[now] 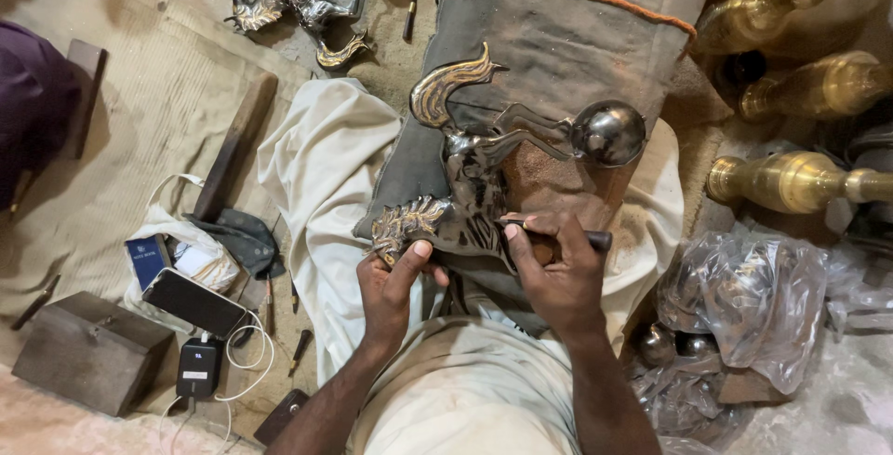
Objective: The person sits on the floor with a metal horse figurine on a cushion and uses a small chisel to engrave and refine details on the figurine's body and mane, rotating the piece to work different areas.
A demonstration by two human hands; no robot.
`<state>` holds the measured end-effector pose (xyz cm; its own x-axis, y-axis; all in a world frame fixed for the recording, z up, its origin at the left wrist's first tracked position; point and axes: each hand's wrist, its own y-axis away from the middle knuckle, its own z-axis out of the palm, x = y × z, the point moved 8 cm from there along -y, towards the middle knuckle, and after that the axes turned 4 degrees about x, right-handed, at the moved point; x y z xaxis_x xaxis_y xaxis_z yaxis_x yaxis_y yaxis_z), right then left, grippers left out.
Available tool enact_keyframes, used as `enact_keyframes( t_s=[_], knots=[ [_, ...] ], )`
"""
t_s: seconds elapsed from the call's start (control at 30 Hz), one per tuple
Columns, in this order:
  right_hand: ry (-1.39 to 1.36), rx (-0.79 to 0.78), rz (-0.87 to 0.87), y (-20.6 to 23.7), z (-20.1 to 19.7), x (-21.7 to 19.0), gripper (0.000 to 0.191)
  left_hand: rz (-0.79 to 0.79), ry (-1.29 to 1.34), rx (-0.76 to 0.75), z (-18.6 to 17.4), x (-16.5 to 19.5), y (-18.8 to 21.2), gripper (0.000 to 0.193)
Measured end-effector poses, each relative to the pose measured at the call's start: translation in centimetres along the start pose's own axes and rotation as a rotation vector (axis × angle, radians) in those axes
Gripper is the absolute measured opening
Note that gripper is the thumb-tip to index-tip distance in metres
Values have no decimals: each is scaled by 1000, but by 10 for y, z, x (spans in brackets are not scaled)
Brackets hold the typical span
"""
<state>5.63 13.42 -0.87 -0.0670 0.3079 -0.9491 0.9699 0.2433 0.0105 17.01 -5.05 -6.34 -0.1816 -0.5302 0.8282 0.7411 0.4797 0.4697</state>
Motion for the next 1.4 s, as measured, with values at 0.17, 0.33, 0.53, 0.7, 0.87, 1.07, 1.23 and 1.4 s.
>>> enact_keyframes(
  t_s=[0.17, 0.33, 0.53, 0.7, 0.87, 1.07, 1.23, 1.4],
  knots=[
    [144, -37, -83, -3, -5, -12, 19, 1, 1, -1, -1, 0, 2, 25],
    [3, -105, 11, -1, -3, -2, 15, -6, 14, 7, -3, -3, 2, 24],
    [20, -158, -74, 5, -5, -1, 16, 5, 24, 8, -3, -3, 3, 23],
    [1, -186, -254, 9, -7, -11, 20, 12, 17, 4, -3, -4, 2, 24],
    [39, -195, -397, 13, -11, -18, 22, 19, 4, -1, -3, -5, 2, 24],
    [55, -299, -475, 9, -8, -22, 17, 13, -2, -1, 0, -3, 3, 24],
    [146, -370, -557, 11, -14, -32, 18, 15, 10, -2, 0, -1, 5, 25],
    [-25, -289, -113, -9, -12, -12, 10, -21, 4, 72, 0, -7, 11, 24]
  ],
)
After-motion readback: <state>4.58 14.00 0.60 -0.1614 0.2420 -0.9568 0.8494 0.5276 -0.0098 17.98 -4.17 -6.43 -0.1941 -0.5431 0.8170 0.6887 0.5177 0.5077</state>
